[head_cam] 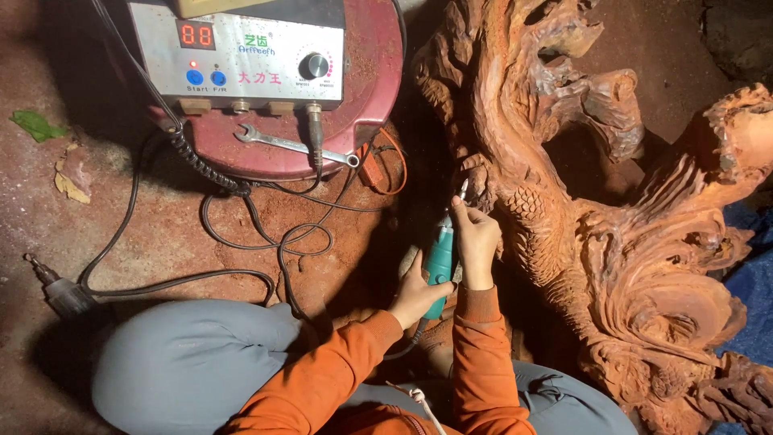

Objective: Refining and detailing a large wooden sculpture using a rotary carving tool.

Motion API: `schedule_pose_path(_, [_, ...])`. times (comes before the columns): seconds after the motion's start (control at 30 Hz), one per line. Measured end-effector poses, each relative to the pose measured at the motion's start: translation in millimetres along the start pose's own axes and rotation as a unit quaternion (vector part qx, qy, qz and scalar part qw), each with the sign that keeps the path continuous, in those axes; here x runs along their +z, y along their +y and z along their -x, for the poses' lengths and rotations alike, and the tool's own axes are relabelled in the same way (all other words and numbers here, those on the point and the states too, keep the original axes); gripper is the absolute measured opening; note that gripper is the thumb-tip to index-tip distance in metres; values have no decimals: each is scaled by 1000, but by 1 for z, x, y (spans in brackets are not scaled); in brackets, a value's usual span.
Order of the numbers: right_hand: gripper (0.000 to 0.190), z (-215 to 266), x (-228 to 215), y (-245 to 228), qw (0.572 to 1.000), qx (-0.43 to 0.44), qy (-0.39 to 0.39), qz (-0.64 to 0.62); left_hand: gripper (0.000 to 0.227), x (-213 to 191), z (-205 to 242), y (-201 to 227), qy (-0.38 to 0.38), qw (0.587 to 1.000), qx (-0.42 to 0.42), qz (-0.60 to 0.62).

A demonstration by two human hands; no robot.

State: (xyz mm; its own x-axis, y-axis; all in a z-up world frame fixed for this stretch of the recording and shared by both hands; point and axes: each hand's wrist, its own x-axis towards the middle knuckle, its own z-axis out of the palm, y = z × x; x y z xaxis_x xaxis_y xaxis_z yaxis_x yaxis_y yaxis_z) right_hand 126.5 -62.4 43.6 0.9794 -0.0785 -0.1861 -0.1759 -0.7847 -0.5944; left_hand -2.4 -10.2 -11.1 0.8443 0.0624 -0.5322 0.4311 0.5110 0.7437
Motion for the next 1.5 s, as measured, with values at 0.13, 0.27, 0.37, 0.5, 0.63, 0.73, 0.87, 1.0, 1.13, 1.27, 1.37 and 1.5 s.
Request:
schedule_pose_path(0.13, [40, -10, 7, 9, 999, 5, -7, 49, 68, -3, 4, 12, -1, 1000, -5, 20])
schedule_pose_path(0.27, [39, -12, 9, 19, 999, 23, -5, 21, 87, -15, -7, 2, -9, 1000, 4, -25])
schedule_pose_path(0.37, [39, -13, 10, 15, 1000, 23, 4, -6, 106, -20, -11, 10, -19, 998, -6, -67])
schedule_pose_path(0.5, [40, -14, 14, 12, 1000, 9, 11, -15, 117, -24, -7, 27, -32, 996, -27, -81])
schedule_pose_path(0.63, [39, -16, 19, 10, 1000, 0, 13, 8, 120, -25, -11, 16, -35, 995, -30, -83])
schedule_pose_path(0.73, [40, -15, 21, 9, 1000, -2, 9, 25, 121, -30, -12, 20, -42, 996, -30, -74])
schedule_pose_path(0.87, [39, -13, 20, 13, 1000, 8, 17, -22, 116, -37, -13, 28, -32, 996, -9, -82])
schedule_pose_path(1.0, [41, -16, 24, 14, 999, 8, 24, -19, 115, -38, -18, 28, -31, 996, -3, -81])
schedule_pose_path(1.13, [42, -18, 26, 15, 1000, 4, 23, 4, 117, -43, -13, 40, -36, 996, -14, -86])
schedule_pose_path(1.27, [43, -19, 26, 9, 1000, 13, 20, 16, 117, -48, -18, 45, -50, 995, -12, -83])
schedule_pose_path(1.37, [43, -17, 26, 4, 999, 19, 25, 8, 115, -56, -24, 42, -51, 993, -14, -102])
schedule_pose_path(1.5, [47, -12, 27, -9, 999, 24, 28, 6, 114, -63, -30, 41, -56, 991, -18, -118])
